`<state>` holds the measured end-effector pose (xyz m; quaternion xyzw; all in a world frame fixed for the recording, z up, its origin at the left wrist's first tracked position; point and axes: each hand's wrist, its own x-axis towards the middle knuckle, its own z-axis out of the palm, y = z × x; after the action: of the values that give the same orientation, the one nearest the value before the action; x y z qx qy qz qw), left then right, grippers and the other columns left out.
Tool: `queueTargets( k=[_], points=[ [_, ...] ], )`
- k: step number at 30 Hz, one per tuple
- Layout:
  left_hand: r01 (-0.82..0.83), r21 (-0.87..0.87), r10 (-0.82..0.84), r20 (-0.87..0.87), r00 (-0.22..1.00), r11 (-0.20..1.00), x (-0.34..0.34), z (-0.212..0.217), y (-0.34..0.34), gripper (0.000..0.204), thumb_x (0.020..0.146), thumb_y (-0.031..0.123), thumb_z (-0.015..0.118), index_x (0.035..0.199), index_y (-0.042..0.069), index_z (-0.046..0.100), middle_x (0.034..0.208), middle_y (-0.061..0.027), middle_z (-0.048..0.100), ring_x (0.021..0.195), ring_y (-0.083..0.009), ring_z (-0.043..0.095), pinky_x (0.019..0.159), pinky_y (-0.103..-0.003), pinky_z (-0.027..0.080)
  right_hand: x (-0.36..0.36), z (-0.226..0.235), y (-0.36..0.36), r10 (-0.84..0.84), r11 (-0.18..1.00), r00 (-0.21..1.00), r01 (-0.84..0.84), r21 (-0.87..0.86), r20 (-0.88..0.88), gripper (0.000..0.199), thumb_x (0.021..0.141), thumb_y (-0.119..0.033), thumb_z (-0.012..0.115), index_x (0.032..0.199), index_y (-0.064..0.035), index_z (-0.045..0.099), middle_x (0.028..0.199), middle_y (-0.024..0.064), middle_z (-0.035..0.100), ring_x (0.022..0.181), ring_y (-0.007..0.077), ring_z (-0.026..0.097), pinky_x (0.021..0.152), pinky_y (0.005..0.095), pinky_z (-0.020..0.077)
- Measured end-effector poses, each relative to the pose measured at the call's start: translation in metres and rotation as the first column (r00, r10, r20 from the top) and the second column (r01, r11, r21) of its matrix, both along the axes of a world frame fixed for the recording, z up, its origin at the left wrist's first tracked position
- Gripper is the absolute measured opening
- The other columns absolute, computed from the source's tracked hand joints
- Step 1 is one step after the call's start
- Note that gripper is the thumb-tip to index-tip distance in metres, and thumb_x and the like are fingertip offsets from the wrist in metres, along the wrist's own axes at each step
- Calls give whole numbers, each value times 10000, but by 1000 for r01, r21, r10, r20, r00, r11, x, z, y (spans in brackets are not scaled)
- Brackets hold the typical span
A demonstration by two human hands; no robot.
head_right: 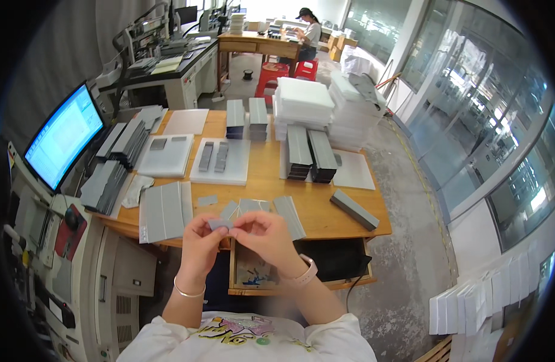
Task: Assembling small grey rectangular parts on a wooden workbench.
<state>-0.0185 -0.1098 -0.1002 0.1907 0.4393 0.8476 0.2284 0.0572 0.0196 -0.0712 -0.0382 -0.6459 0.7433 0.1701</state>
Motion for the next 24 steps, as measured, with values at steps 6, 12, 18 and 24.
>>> queueTargets(
  k=[6, 12, 18, 24],
  points=[
    [49, -41, -44, 110, 993, 998, 5, -28, 1, 155, 755, -57, 582, 906, -24, 574, 821, -79, 619, 743, -130, 585, 715, -223, 458, 9, -27, 8, 21, 989, 993, -4, -149, 115, 137, 752, 13, 629, 882, 25, 587, 816, 62, 618, 744, 86, 580, 681, 202, 473],
    [-133, -222, 123, -57, 991, 966, 9, -30, 8, 103, 764, -35, 576, 864, -20, 597, 783, -60, 607, 708, -114, 575, 653, -218, 460, 11, -27, 1, -165, 985, 978, 157, 71, 124, 113, 718, -9, 670, 822, 8, 631, 788, 58, 639, 697, 76, 585, 640, 201, 473],
    [-138, -160, 119, -125, 985, 977, 11, -34, 8, 90, 767, -43, 568, 849, -21, 598, 786, -42, 595, 704, -107, 572, 647, -215, 463, 9, -34, -2, -214, 969, 973, 199, 147, 92, 110, 719, -19, 674, 818, 6, 634, 781, 52, 640, 701, 76, 589, 638, 195, 470],
    [-96, -191, 81, -82, 993, 977, 12, -31, 4, 108, 758, -68, 569, 854, -36, 607, 789, -46, 593, 724, -103, 553, 677, -205, 436, 10, -38, 4, -181, 977, 975, 164, 134, 127, 104, 722, -5, 666, 818, 8, 629, 789, 57, 639, 715, 86, 595, 652, 203, 476]
  ],
)
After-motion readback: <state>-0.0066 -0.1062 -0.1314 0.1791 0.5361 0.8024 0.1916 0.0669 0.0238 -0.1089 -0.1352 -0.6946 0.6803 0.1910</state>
